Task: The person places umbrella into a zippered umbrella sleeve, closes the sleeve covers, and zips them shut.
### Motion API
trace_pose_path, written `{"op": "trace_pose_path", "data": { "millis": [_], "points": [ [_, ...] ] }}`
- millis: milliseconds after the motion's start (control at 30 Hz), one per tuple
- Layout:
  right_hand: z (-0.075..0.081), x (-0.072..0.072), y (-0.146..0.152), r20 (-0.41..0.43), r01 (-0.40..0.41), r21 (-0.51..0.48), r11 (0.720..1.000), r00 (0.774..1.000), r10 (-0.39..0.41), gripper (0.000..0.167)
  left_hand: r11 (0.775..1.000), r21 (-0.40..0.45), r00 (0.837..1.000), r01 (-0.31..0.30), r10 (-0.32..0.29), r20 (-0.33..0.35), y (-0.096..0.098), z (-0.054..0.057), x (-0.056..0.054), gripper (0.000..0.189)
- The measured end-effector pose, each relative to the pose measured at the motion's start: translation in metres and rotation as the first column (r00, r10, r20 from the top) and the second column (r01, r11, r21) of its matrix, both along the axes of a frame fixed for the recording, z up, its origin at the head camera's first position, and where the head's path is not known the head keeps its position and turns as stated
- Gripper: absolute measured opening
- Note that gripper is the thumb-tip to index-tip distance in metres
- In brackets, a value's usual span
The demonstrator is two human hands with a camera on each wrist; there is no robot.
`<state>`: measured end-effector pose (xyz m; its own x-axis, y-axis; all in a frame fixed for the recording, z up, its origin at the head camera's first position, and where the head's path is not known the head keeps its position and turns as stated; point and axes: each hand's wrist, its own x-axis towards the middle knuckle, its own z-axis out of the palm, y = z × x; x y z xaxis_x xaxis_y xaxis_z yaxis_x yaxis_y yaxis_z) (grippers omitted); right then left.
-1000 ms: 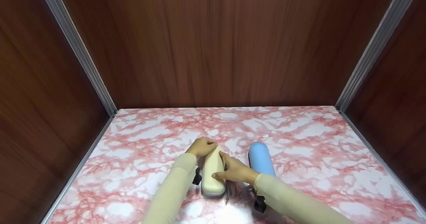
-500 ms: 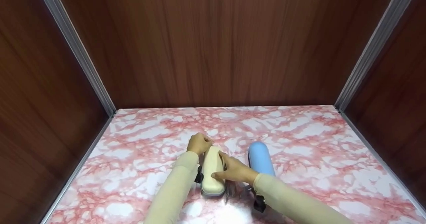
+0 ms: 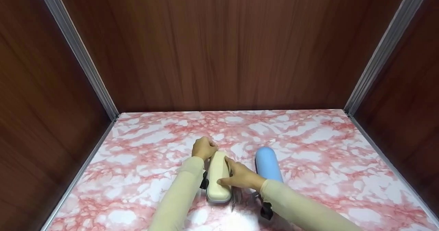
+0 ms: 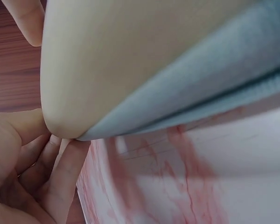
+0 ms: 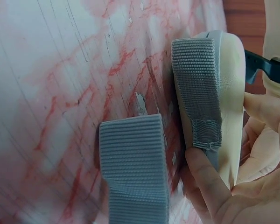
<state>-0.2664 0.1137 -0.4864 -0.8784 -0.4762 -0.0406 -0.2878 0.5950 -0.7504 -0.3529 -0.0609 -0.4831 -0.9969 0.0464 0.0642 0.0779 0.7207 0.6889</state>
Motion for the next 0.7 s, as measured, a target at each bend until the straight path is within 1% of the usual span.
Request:
{"op": "trace_pose_path", "data": {
  "millis": [167, 333, 500, 600, 700],
  "points": [
    [0.0, 0.001, -0.001, 0.003, -0.002, -0.005, 1.0, 1.0, 0.002, 0.102, 1.0, 0.0, 1.0, -0.002, 0.002, -0.015, 0.0, 0.001, 0.002, 0.008],
    [0.0, 0.0, -0.001, 0.011, -0.006, 0.004, 1.0, 1.0, 0.006, 0.102, 0.999, 0.03, 1.0, -0.02, 0.02, 0.005, -0.002, -0.001, 0.004, 0.01],
    [0.0, 0.0, -0.001, 0.017, -0.005, 0.002, 1.0, 1.0, 0.005, 0.103, 0.997, 0.057, 0.999, -0.044, 0.043, 0.01, -0.004, -0.003, 0.004, 0.008],
    [0.001, 0.0, -0.001, 0.018, -0.006, 0.001, 1.0, 1.0, 0.006, 0.103, 0.995, 0.085, 0.998, -0.053, 0.051, 0.024, -0.006, -0.005, 0.004, 0.007],
    [0.0, 0.002, -0.002, 0.034, 0.003, -0.003, 1.0, 0.999, -0.003, 0.103, 0.988, 0.143, 0.997, -0.054, 0.046, 0.06, -0.01, -0.01, 0.005, 0.012]
  ]
}}
